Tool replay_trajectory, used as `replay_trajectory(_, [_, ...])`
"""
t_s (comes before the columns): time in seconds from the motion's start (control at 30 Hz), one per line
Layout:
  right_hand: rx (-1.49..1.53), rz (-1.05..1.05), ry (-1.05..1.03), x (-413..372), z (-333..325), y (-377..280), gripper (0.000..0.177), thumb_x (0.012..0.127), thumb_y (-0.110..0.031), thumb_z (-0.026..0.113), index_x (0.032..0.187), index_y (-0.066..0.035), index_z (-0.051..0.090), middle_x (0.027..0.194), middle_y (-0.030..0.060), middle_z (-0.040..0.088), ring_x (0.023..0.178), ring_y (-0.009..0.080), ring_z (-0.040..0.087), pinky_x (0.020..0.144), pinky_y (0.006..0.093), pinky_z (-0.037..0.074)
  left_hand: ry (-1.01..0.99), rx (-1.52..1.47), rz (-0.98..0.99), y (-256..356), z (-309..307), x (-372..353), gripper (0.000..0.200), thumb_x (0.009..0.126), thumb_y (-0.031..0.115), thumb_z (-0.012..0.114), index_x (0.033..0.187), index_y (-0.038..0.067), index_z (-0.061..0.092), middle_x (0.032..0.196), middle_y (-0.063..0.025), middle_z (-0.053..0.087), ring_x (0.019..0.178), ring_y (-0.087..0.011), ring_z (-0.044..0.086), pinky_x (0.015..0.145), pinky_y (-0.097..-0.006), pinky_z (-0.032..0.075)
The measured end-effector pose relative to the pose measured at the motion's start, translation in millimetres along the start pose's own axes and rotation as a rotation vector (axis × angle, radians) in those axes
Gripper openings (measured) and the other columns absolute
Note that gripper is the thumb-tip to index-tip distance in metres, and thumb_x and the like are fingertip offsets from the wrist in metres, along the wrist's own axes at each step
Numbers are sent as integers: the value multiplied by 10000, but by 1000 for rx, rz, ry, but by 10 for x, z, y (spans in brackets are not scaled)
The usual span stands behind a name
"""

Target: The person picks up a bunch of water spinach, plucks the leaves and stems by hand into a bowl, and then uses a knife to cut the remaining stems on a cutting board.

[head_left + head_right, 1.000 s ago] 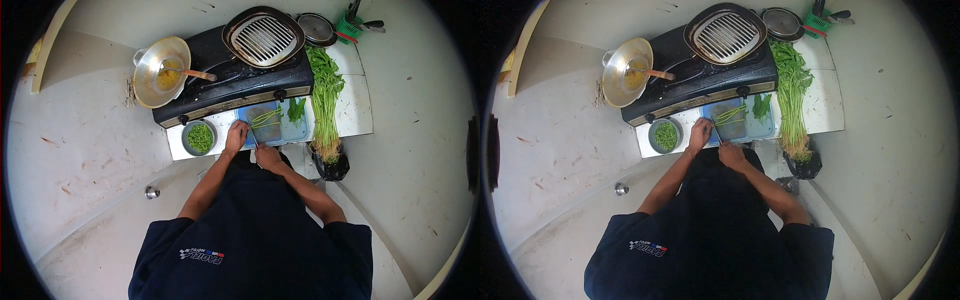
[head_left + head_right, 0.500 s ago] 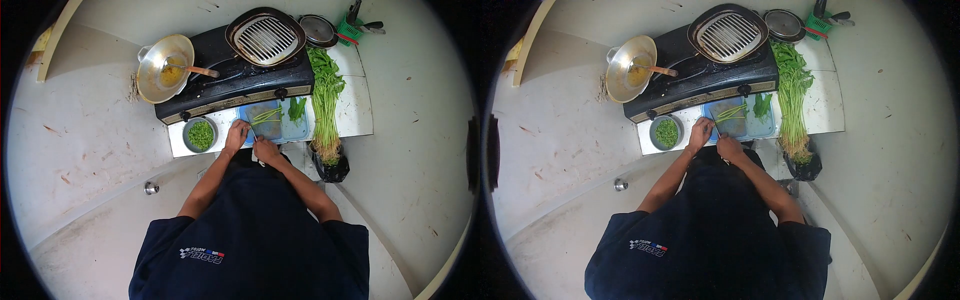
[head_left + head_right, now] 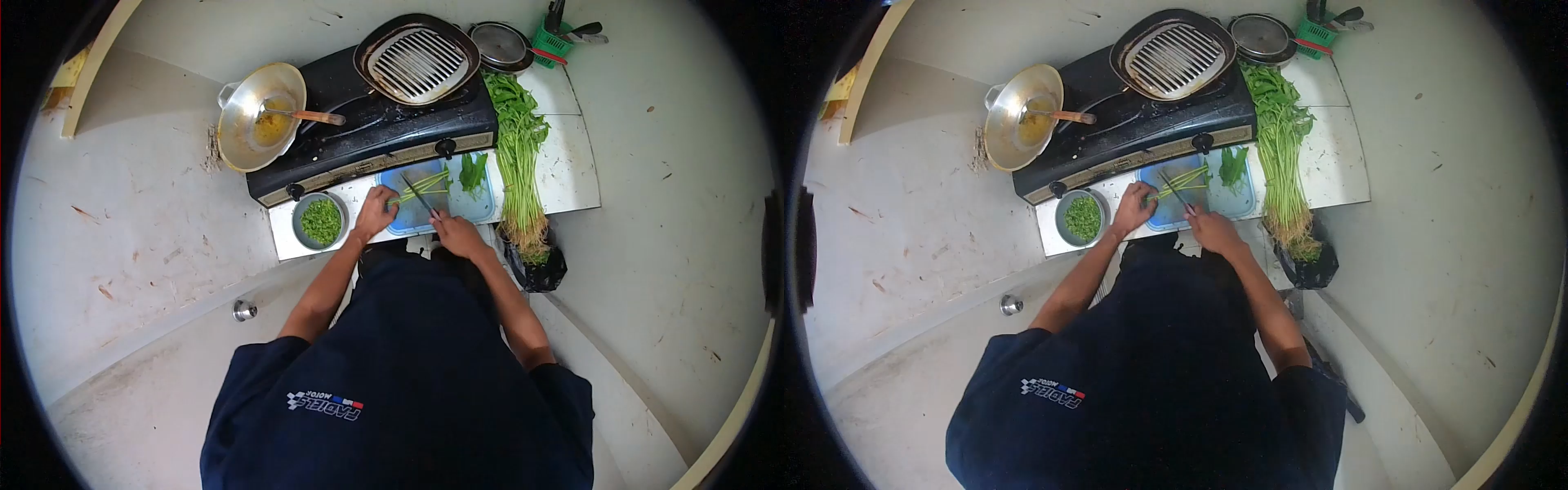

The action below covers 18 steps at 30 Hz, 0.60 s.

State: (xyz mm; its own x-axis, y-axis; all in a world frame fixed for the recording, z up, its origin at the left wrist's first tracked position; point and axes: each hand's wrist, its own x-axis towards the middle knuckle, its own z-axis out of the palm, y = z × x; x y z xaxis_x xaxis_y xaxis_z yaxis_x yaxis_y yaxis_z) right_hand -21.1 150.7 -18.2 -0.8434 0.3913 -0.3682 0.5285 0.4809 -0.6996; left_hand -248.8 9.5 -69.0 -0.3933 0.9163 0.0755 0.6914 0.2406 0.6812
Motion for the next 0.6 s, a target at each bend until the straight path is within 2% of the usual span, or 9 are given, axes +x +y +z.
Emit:
replay_trajectory(0.07, [47,37,23,-168,-250,21,447,1063,-406,441,1214,7,522,852,310,670,844,512,649,757,587,494,-20,3,-21,46,-91,124,220,799,122,678,1002,42,707,1017,-138,657,1033,-349,593,961,-415,485])
replay_trajectory(0.17, [186,40,120,-444,-318,180,413,1066,-382,455,1199,4,516,831,300,663,831,515,644,742,588,481,-100,-21,-63,68,-156,347,237,831,135,664,1040,29,705,1040,-159,654,1055,-346,614,966,-404,491])
replay_trajectory(0.2, [216,68,107,-523,-334,216,387,1065,-371,467,1141,3,530,795,288,649,828,511,643,734,569,480,-126,-27,-40,108,-154,413,246,835,131,668,1055,28,700,1044,-162,651,1057,-347,613,962,-405,494])
replay_trajectory(0.3, [381,136,49,-716,-388,296,396,1056,-373,488,1091,16,551,778,289,641,801,497,644,725,545,484,-214,-23,21,232,-99,575,278,844,122,680,1105,26,684,1055,-169,642,1064,-352,611,953,-410,500])
replay_trajectory(0.37, [322,147,57,-742,-294,463,407,1048,-373,502,1065,26,578,787,285,651,780,477,649,719,528,487,-291,2,45,289,-2,629,309,847,117,690,1143,30,672,1059,-170,635,1069,-356,610,950,-416,500])
replay_trajectory(0.5, [260,201,133,-740,-203,481,448,1031,-394,526,978,39,627,786,281,661,754,452,656,711,505,493,-193,3,133,231,263,647,295,849,73,678,1141,33,660,1063,-178,616,1053,-388,598,953,-452,489])
replay_trajectory(0.6, [254,193,134,-648,-71,527,463,1030,-427,536,913,6,652,651,108,633,613,231,625,621,389,479,-185,11,135,278,315,617,266,845,42,670,1109,22,652,1061,-181,618,1040,-397,594,948,-470,487])
